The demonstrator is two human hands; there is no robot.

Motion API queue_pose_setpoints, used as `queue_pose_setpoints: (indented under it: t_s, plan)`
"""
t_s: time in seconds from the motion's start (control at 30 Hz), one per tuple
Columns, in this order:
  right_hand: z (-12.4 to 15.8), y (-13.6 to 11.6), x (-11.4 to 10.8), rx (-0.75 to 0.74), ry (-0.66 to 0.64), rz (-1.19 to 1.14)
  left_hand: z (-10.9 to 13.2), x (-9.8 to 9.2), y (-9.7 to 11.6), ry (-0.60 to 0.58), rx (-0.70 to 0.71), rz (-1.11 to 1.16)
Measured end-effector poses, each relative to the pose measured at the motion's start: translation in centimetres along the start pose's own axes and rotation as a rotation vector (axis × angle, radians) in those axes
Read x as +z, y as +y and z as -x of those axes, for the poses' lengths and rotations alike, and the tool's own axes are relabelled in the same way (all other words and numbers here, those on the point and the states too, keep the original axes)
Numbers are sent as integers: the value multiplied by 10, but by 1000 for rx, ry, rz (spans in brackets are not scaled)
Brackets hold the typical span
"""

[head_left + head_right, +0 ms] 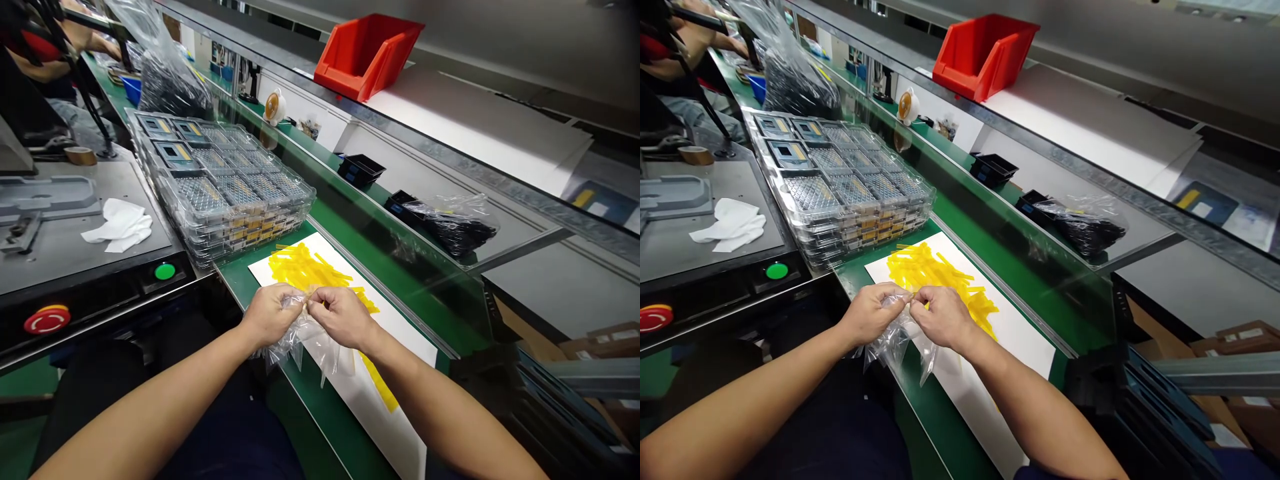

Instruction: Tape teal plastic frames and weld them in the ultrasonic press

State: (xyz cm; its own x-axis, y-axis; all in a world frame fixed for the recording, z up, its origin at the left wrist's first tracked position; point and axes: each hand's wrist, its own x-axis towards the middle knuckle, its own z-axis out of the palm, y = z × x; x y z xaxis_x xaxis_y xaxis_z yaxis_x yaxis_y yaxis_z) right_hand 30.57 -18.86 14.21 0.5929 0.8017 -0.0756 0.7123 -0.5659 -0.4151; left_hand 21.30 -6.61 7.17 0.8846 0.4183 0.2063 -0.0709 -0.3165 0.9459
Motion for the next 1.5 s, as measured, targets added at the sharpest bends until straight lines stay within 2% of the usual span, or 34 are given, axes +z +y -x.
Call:
queue_pose_setpoints:
  t_s: [0.27, 0.6, 0.8, 0.87, 0.97, 1.07, 1.27, 1.5]
  plan:
    - [-2, 5, 1, -34, 1, -12, 2, 1, 2, -14, -102, 75]
    - [-3, 9, 1, -76, 40, -39, 0, 0, 11, 35, -174, -75]
    - [-7, 18, -10, -5, 56, -95, -3, -4, 7, 109, -228, -118]
    - [-7, 21, -11, 2, 47, -140, -4, -4, 7, 88, -228, -76]
    - [-7, 23, -7, -49, -1, -206, -5, -3, 9, -16, -171, 18]
    - [-6, 21, -1, -87, -12, -194, -6, -1, 10, -66, -148, 28]
    - [-6, 15, 1, -106, 19, -149, -7, -5, 15, -38, -169, -44]
    - [-6, 12, -1, -121, 38, -136, -7, -6, 17, 3, -232, 86]
